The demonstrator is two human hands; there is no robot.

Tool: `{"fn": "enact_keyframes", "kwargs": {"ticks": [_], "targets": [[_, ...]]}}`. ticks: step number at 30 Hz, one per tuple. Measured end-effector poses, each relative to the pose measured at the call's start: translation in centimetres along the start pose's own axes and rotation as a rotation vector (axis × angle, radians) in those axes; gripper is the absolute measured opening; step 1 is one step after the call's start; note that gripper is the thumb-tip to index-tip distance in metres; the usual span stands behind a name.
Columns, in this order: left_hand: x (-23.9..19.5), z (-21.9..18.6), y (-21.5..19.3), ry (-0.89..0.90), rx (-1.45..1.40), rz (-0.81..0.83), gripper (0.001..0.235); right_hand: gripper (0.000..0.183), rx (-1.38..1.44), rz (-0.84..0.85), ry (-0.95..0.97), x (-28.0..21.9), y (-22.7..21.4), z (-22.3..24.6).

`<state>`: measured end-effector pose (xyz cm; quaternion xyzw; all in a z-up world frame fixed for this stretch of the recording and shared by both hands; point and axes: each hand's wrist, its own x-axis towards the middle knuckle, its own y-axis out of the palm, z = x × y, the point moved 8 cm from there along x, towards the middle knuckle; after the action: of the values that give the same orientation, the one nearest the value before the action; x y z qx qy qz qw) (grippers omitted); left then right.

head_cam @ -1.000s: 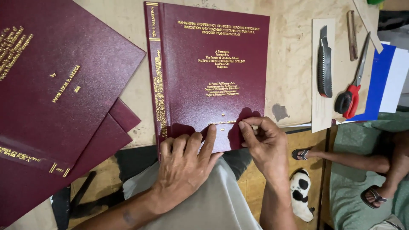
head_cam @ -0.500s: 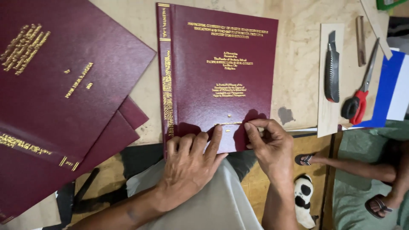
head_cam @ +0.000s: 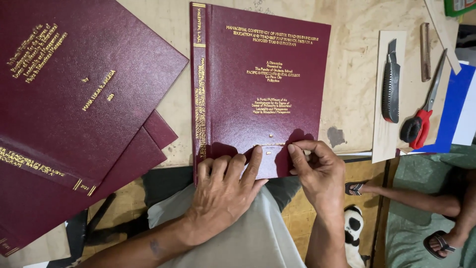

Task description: Trimming excess binding material and applying decorative labels to hardbound book covers in a print shop.

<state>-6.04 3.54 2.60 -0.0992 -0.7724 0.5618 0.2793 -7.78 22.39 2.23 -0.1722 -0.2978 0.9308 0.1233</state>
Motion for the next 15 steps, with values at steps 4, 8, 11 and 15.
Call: {"fn": "enact_keyframes", "kwargs": {"ticks": [4,8,11,15], "targets": [[0.00,0.04,0.04,-0.010,-0.004,-0.001,0.070,0.010,0.008,-0.013,0.030,0.02,-0.06,-0.31],[-0.09,-0.02,0.25,-0.006,0.000,0.012,0.072,0.009,0.003,-0.007,0.024,0.02,-0.02,-0.16],[-0.05,0.05,0.14,-0.010,-0.011,-0.002,0.069,0.009,-0.007,-0.011,0.031,0.00,0.00,-0.01],[0.07,0.06,-0.10,-0.005,-0.026,-0.012,0.066,0.010,-0.043,-0.030,0.011,0.00,-0.13,0.43]]}}
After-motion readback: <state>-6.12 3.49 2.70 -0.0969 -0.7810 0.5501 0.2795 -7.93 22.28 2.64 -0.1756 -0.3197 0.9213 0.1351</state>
